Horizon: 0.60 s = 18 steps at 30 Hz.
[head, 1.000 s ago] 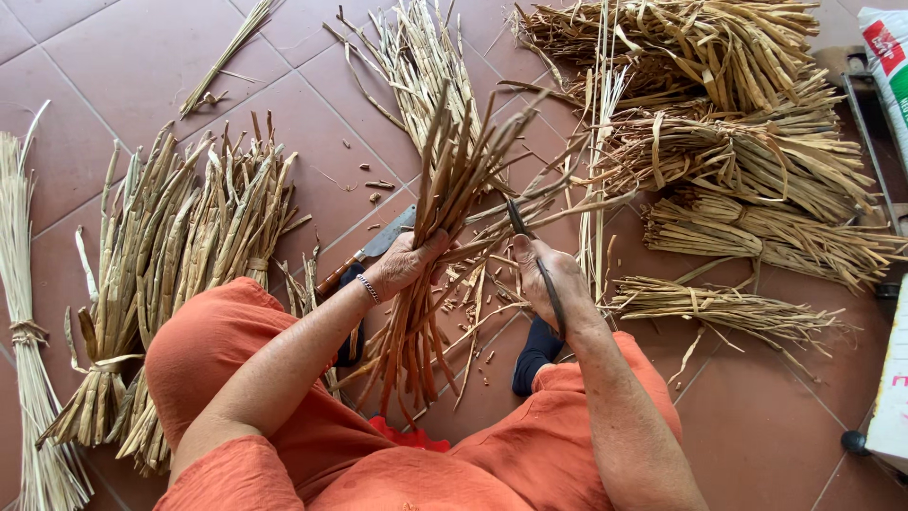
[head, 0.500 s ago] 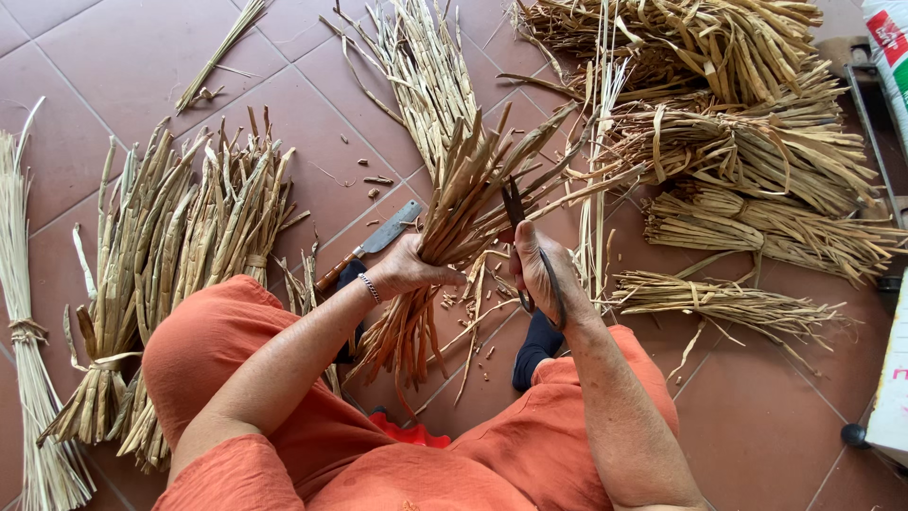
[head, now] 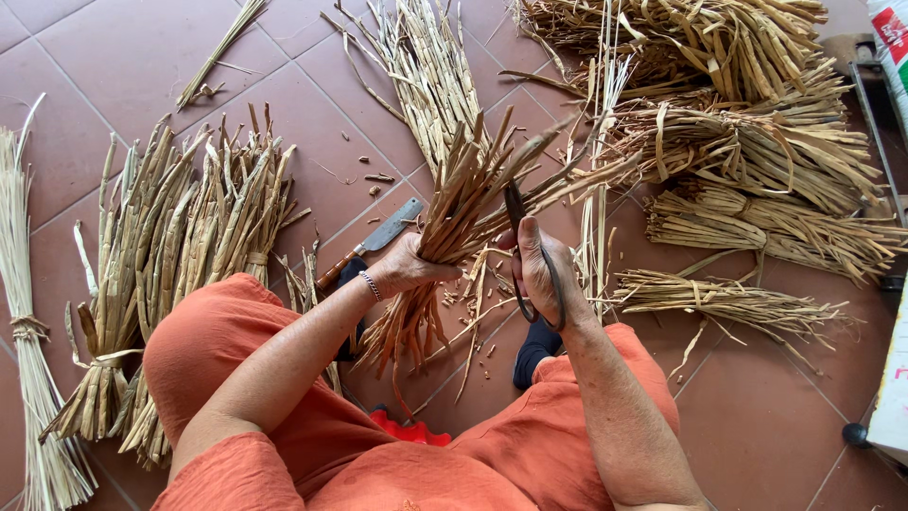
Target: The person sits on a tiled floor and uses scissors to trim the ends of bundles of dried plant stalks. They repeatedly cut the stalks to a uniform length, shake the bundles, and arrange them on the floor.
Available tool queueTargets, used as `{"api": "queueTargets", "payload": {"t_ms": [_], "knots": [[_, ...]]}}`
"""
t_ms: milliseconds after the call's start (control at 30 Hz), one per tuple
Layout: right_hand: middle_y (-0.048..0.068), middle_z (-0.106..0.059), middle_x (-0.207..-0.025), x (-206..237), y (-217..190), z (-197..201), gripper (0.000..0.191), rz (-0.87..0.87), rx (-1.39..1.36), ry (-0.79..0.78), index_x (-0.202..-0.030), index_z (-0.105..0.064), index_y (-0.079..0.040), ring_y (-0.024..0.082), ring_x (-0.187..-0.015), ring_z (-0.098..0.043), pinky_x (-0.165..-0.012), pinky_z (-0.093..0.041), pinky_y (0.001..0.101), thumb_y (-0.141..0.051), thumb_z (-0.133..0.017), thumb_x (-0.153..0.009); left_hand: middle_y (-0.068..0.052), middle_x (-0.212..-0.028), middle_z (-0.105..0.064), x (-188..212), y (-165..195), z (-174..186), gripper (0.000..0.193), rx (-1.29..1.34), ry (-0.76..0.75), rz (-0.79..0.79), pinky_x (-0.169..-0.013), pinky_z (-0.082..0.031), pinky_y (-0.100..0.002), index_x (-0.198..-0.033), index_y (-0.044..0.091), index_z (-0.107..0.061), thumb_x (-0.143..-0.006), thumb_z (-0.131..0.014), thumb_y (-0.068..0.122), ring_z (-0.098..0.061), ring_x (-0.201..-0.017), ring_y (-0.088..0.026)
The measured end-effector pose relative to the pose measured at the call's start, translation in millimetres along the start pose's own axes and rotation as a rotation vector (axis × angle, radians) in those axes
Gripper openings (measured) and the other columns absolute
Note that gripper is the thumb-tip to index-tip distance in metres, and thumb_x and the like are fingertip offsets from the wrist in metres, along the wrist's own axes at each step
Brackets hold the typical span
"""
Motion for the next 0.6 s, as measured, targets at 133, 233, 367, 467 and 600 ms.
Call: {"api": "queueTargets", "payload": {"t_ms": [133,233,367,467,600], "knots": [[-0.006,-0.047,-0.056,-0.4,1.2,-1.6,0.079,0.057,0.035,0.043,-0.097,-0.071,-0.005,0.003,-0.048,-0.046,-0.045,-0.039,0.0243,-0.072,-0.029,-0.097,-0.006,-0.086,-0.077,1.8,2.3,-2.1,0.015,0.158,-0.035,0.013,-0.073,-0.063,-0.031,-0.098,0.002,-0.079,-0.086,-0.082,0.010,-0.074,-0.076,-0.013],[-0.007,-0.045,-0.059,2.7,-1.0,-3.3,0.079,0.149,-0.080,0.063,-0.099,-0.069,-0.001,0.003,-0.051,-0.044,-0.046,-0.038,0.0246,-0.072,-0.033,-0.101,-0.006,-0.079,-0.073,3.6,2.9,-2.8,0.014,0.242,-0.019,0.065,-0.062,-0.061,-0.032,-0.093,0.002,-0.076,-0.086,-0.082,0.012,-0.071,-0.066,-0.014],[-0.007,-0.045,-0.063,8.6,-7.2,2.8,0.079,0.193,-0.204,0.071,-0.109,-0.066,0.001,0.004,-0.051,-0.043,-0.044,-0.035,0.0245,-0.072,-0.038,-0.098,-0.002,-0.077,-0.071,4.6,7.3,-2.9,0.017,0.232,0.017,0.052,-0.056,-0.059,-0.029,-0.094,0.004,-0.075,-0.084,-0.084,0.014,-0.067,-0.061,-0.012],[-0.003,-0.043,-0.063,15.1,-19.5,6.3,0.079,0.304,0.029,0.105,-0.118,-0.066,-0.002,0.008,-0.054,-0.044,-0.047,-0.034,0.0275,-0.072,-0.037,-0.098,-0.001,-0.078,-0.071,5.9,7.4,-3.2,0.017,0.195,0.038,0.038,-0.055,-0.058,-0.028,-0.095,0.003,-0.076,-0.085,-0.085,0.014,-0.066,-0.061,-0.010],[0.006,-0.067,-0.090,25.1,-43.1,1.2,0.072,0.662,0.327,0.186,-0.124,-0.063,-0.001,0.019,-0.081,-0.070,-0.068,-0.056,0.0352,-0.068,-0.038,-0.111,0.005,-0.080,-0.072,3.4,5.3,-5.9,0.029,0.086,0.062,-0.052,-0.056,-0.055,-0.022,-0.111,0.014,-0.076,-0.082,-0.082,0.017,-0.060,-0.063,-0.003]]}}
Point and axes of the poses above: each hand's wrist, its own x-axis away from the middle knuckle, its own z-axis out of the back of the hand, y = z × x, the point moved 5 cm from there along -x, towards the middle knuckle
